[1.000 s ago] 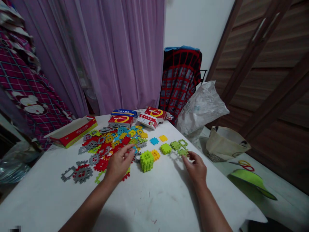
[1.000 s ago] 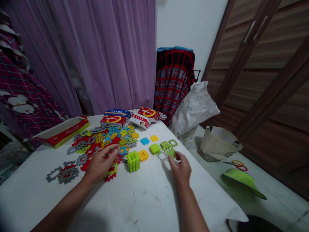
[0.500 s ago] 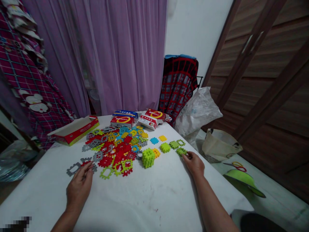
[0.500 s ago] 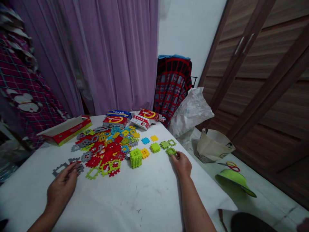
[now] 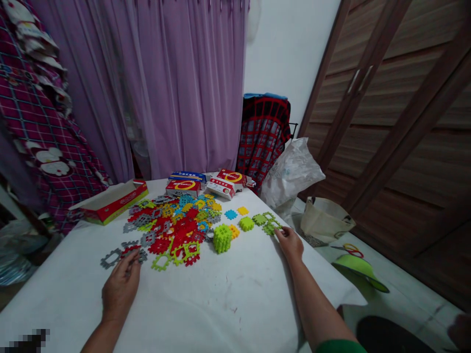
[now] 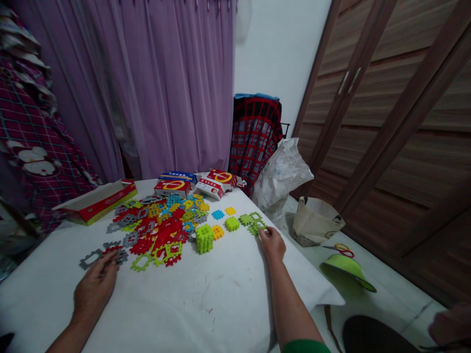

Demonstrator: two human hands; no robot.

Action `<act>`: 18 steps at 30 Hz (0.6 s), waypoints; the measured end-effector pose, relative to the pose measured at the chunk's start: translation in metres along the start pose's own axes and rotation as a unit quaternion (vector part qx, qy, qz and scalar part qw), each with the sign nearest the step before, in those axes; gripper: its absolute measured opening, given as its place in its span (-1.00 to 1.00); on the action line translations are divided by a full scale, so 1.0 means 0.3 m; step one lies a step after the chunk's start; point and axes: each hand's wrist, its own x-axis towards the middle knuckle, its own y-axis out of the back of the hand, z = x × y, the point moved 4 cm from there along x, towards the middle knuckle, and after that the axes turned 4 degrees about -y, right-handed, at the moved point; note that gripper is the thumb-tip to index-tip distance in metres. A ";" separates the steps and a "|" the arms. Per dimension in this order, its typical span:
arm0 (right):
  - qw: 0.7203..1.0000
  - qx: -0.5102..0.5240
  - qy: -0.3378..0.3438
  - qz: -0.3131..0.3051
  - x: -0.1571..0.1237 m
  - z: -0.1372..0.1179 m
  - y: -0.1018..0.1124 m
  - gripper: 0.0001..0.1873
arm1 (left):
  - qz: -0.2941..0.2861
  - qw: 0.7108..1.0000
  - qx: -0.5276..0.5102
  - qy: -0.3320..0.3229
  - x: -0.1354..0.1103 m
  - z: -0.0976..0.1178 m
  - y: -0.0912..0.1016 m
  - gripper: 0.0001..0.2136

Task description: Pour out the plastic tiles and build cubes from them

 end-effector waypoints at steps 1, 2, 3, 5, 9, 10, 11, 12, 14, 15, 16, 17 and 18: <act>1.000 0.000 -0.006 0.000 0.013 -0.001 -0.002 -0.52 | -0.001 1.000 -0.001 0.000 0.000 0.001 0.001 -0.64; 1.000 -0.001 -0.011 -0.001 0.027 -0.004 -0.005 -0.52 | -0.001 1.000 -0.002 0.003 0.001 0.002 0.002 -0.64; 1.000 -0.002 -0.016 -0.002 0.042 -0.008 -0.010 -0.52 | -0.001 1.000 -0.003 0.008 0.001 0.000 0.003 -0.64; 1.000 -0.006 -0.020 -0.008 0.072 -0.021 -0.020 -0.52 | -0.005 1.000 -0.006 0.024 0.001 -0.007 0.004 -0.62; 0.999 -0.018 -0.012 -0.027 0.124 -0.050 -0.044 -0.52 | -0.012 0.999 -0.024 0.042 0.000 -0.023 0.002 -0.59; 0.999 -0.023 -0.010 -0.031 0.134 -0.055 -0.048 -0.52 | -0.012 0.999 -0.023 0.044 -0.001 -0.025 0.002 -0.59; 0.999 -0.029 -0.008 -0.036 0.143 -0.059 -0.053 -0.52 | -0.012 0.999 -0.018 0.046 -0.001 -0.028 0.002 -0.59; 0.999 -0.035 -0.007 -0.041 0.150 -0.061 -0.057 -0.52 | -0.012 0.999 -0.011 0.048 -0.002 -0.030 0.003 -0.60; 0.998 -0.048 -0.005 -0.051 0.162 -0.063 -0.064 -0.52 | -0.015 0.998 -0.002 0.054 -0.002 -0.034 0.002 -0.59; 0.997 -0.055 -0.004 -0.055 0.167 -0.063 -0.068 -0.52 | -0.017 0.998 -0.001 0.057 -0.002 -0.036 0.001 -0.58; 0.996 -0.062 -0.003 -0.059 0.170 -0.063 -0.071 -0.52 | -0.018 0.998 -0.003 0.059 -0.001 -0.037 0.001 -0.58; 0.996 -0.069 -0.003 -0.061 0.173 -0.062 -0.074 -0.52 | -0.017 0.998 -0.007 0.059 -0.001 -0.037 0.000 -0.58; 0.995 -0.075 -0.002 -0.063 0.175 -0.062 -0.076 -0.52 | -0.014 0.998 -0.010 0.061 0.000 -0.037 0.000 -0.58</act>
